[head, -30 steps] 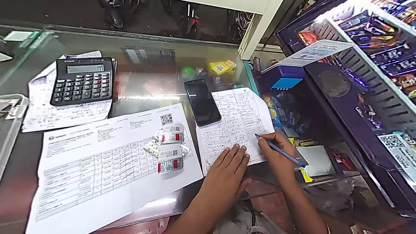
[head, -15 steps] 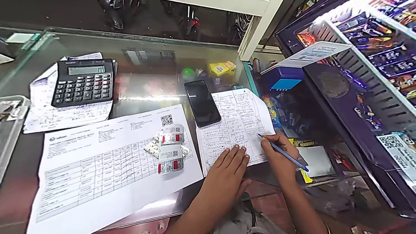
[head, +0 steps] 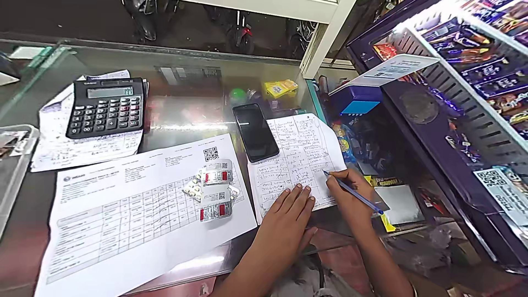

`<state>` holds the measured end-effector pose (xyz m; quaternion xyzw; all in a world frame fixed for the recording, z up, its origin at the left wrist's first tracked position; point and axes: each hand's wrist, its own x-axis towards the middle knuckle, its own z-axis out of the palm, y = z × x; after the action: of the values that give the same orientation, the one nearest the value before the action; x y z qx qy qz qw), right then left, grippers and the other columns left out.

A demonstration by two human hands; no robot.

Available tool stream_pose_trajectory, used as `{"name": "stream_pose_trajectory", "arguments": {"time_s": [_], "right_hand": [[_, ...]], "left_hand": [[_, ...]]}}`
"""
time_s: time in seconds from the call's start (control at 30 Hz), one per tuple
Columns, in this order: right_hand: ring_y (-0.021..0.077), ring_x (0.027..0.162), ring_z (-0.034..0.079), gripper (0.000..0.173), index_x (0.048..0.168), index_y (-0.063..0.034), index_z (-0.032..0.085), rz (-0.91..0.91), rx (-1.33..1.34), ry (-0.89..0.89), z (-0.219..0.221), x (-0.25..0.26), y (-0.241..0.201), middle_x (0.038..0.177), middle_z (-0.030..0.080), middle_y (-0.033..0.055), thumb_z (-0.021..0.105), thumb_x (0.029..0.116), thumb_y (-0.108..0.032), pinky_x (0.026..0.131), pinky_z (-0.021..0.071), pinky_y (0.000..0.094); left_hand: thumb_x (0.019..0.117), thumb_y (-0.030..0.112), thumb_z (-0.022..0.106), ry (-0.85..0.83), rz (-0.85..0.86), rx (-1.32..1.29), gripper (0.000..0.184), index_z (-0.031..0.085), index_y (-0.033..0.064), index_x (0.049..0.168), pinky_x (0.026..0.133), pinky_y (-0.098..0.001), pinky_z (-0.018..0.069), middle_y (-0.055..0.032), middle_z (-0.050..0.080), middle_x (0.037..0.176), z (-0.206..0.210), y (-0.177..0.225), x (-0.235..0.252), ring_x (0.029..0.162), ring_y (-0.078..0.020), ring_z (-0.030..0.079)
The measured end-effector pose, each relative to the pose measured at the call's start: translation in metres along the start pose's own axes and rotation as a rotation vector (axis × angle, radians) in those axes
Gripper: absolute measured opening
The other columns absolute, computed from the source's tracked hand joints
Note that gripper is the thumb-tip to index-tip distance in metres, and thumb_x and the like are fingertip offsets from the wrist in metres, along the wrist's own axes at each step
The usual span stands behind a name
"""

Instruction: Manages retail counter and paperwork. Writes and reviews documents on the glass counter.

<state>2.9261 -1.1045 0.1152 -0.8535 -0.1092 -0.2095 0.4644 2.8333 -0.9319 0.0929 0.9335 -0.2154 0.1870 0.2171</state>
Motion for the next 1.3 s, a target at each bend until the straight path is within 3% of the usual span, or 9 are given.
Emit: {"name": "stream_pose_trajectory", "arguments": {"time_s": [0.33,0.43,0.6,0.87,1.3], "right_hand": [[-0.0036,0.066,0.057,0.014,0.086,-0.0025,0.071,-0.003,-0.087,0.006,0.0005,-0.0001,-0.0002,0.073,0.065,-0.0006,0.064,0.0826,-0.015,0.062,0.0449,0.0132],[-0.0072,0.065,0.057,0.011,0.085,-0.0025,0.070,0.010,-0.036,0.035,0.0000,-0.0013,-0.0012,0.072,0.065,-0.0033,0.065,0.0820,-0.012,0.061,0.0457,0.0096],[-0.0035,0.063,0.056,0.014,0.083,-0.0039,0.072,0.002,-0.116,-0.013,-0.0038,0.0011,-0.0017,0.071,0.065,-0.0014,0.066,0.0803,-0.017,0.059,0.0438,0.0139],[-0.0090,0.060,0.054,0.009,0.082,-0.0040,0.070,0.018,0.015,0.018,-0.0035,0.0021,0.0027,0.069,0.063,-0.0064,0.066,0.0807,-0.012,0.056,0.0435,0.0087],[-0.0062,0.064,0.056,0.012,0.083,-0.0036,0.070,0.041,-0.035,0.040,-0.0026,0.0036,0.0035,0.071,0.064,-0.0035,0.066,0.0805,-0.014,0.059,0.0447,0.0118]], "left_hand": [[0.1022,0.041,0.051,0.000,0.008,0.014,0.049,0.065,0.0069,0.134,0.115,-0.0411,0.0417,-0.0088,0.059,0.147,-0.0007,-0.0006,0.0004,0.139,-0.0262,0.053],[0.1023,0.041,0.051,0.007,0.012,0.011,0.049,0.066,0.0066,0.134,0.115,-0.0412,0.0417,-0.0088,0.059,0.147,-0.0008,-0.0009,0.0002,0.139,-0.0262,0.053],[0.1015,0.041,0.051,0.018,0.008,0.004,0.049,0.066,0.0065,0.133,0.114,-0.0415,0.0430,-0.0094,0.060,0.146,0.0021,-0.0008,-0.0002,0.138,-0.0270,0.054],[0.1023,0.041,0.050,0.009,0.006,0.014,0.049,0.066,0.0075,0.134,0.114,-0.0411,0.0420,-0.0086,0.059,0.147,0.0012,-0.0005,0.0001,0.139,-0.0263,0.054],[0.1027,0.042,0.049,0.013,0.010,0.026,0.049,0.067,0.0077,0.133,0.114,-0.0408,0.0425,-0.0081,0.060,0.147,0.0013,-0.0013,-0.0003,0.138,-0.0261,0.054]]}}
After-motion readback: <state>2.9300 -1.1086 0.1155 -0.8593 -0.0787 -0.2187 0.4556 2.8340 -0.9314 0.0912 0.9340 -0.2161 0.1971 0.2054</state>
